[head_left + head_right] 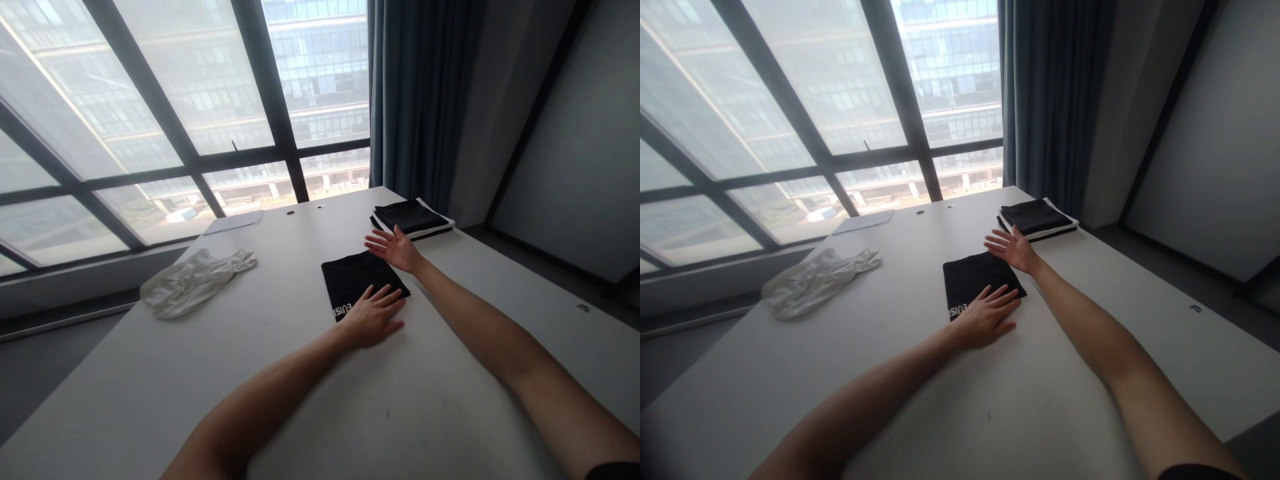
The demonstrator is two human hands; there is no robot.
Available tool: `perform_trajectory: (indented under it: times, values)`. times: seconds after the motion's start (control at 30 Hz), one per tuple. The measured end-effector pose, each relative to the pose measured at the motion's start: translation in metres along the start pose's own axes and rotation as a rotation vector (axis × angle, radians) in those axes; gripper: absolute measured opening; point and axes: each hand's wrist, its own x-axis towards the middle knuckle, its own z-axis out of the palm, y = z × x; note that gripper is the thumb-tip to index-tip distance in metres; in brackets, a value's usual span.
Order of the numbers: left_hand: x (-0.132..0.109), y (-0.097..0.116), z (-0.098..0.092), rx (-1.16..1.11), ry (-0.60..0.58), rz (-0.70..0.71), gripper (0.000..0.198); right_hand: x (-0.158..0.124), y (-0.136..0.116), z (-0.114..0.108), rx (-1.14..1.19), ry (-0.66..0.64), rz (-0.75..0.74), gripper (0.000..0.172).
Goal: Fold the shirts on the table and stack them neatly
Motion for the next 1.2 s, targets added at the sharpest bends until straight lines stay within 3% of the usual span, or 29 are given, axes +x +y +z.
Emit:
perform_trajectory:
  times: [0.07, 0.13, 0.23, 0.37, 0.5, 0.6, 0.67, 0.77, 0.87, 1.0, 1.07, 1.2]
  values:
    - [0.000, -0.001, 0.000, 0.007, -0.002, 0.008, 0.058, -0.002, -0.003, 0.006, 0.019, -0.191, 0.098, 0.080]
    - [0.000, -0.002, 0.000, 0.012, -0.003, 0.010, 0.058, -0.001, 0.004, 0.010, 0.089, -0.246, 0.151, 0.081]
    - [0.000, -0.002, 0.001, 0.013, -0.007, 0.004, 0.057, 0.007, 0.020, 0.004, 0.132, -0.017, 0.119, 0.078]
    - [0.001, -0.001, 0.000, -0.011, 0.010, 0.032, 0.056, 0.012, 0.036, -0.021, 0.105, 0.299, 0.051, 0.073]
    - [0.006, -0.013, -0.016, -0.065, 0.104, 0.007, 0.052, 0.011, 0.037, -0.033, 0.086, 0.396, -0.012, 0.068]
    - [0.008, -0.044, -0.027, -0.056, 0.272, -0.226, 0.050, 0.012, 0.034, -0.025, -0.095, 0.441, -0.059, 0.068]
    - [0.005, -0.071, -0.028, -0.022, 0.341, -0.423, 0.048, 0.013, 0.030, -0.015, -0.367, 0.444, -0.086, 0.067]
    - [-0.004, -0.106, -0.020, 0.000, 0.269, -0.625, 0.050, 0.013, 0.026, 0.006, -0.646, 0.391, -0.105, 0.056]
    - [-0.010, -0.122, -0.009, -0.020, 0.162, -0.669, 0.052, 0.007, 0.028, 0.030, -0.799, 0.259, -0.097, 0.049]
    - [-0.010, -0.124, -0.001, -0.013, 0.163, -0.659, 0.053, -0.003, 0.036, 0.049, -1.102, 0.044, 0.016, 0.057]
    - [-0.009, -0.123, 0.000, -0.017, 0.166, -0.664, 0.053, -0.003, 0.039, 0.050, -1.039, 0.059, 0.010, 0.056]
    - [-0.009, -0.124, -0.001, -0.046, 0.186, -0.681, 0.052, 0.009, 0.042, 0.032, -0.701, 0.264, -0.064, 0.047]
